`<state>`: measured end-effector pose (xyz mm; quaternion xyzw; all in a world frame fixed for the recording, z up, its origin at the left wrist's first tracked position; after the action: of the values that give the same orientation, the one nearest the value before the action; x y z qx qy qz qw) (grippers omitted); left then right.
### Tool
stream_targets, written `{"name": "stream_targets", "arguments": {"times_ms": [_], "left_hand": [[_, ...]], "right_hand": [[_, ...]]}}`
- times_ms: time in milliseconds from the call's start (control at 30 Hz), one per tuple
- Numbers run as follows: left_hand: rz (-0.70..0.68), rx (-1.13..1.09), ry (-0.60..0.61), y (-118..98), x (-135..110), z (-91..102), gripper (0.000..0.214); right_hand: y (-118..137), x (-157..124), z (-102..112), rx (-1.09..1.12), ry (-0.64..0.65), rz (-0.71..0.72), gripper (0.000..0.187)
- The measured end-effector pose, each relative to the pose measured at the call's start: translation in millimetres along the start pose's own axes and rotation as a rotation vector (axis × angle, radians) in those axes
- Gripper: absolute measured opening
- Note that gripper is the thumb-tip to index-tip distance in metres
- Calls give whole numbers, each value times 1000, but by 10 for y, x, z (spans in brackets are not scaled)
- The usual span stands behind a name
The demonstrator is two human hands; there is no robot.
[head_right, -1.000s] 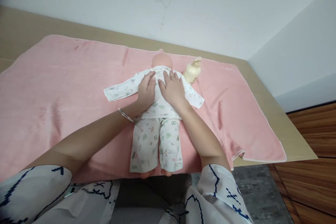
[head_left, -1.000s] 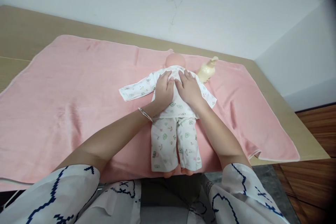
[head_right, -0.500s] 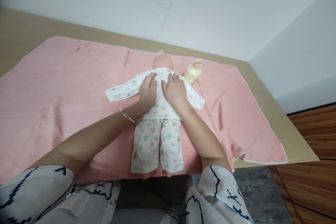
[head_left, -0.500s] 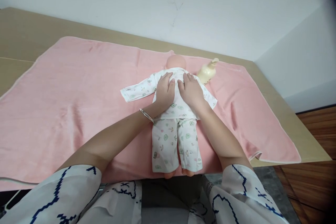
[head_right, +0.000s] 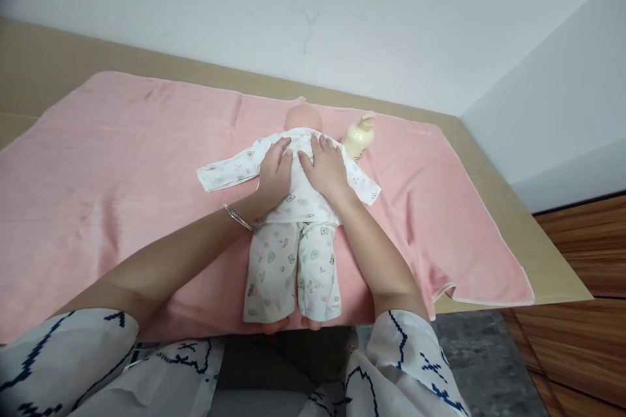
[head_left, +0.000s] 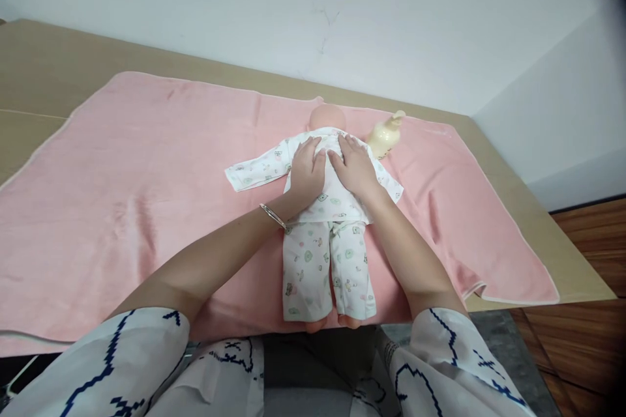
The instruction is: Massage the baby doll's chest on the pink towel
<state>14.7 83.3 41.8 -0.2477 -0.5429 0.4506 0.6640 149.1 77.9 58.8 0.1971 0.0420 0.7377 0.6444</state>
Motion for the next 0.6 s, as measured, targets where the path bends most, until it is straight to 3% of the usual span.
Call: {"name": "stream_targets", "arguments": {"times_ms": [200, 367, 467, 600], "left_hand": [[31, 131, 11, 74, 25, -27, 46], [-67, 295, 65, -95, -40, -97, 41], [-90, 336, 97, -125, -35, -132, 42], [-73, 347, 141, -43, 84, -152, 45]], "right_hand": [[83, -30, 68, 0, -14, 33, 63], [-54, 46, 144, 123, -85, 83, 50], [-76, 58, 109, 60, -83, 55, 51], [133, -49, 159, -72, -67, 23, 46]]}}
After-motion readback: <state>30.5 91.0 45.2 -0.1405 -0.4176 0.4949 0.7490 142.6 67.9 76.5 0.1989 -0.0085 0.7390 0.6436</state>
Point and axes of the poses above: each hand's wrist, its own x-axis towards the middle knuckle, its own z-axis out of the back of the hand, y = z × x, the point moved 10 cm from there along x, towards the middle knuckle, and after that the axes turned 4 degrees about z, right-handed, at the moved point
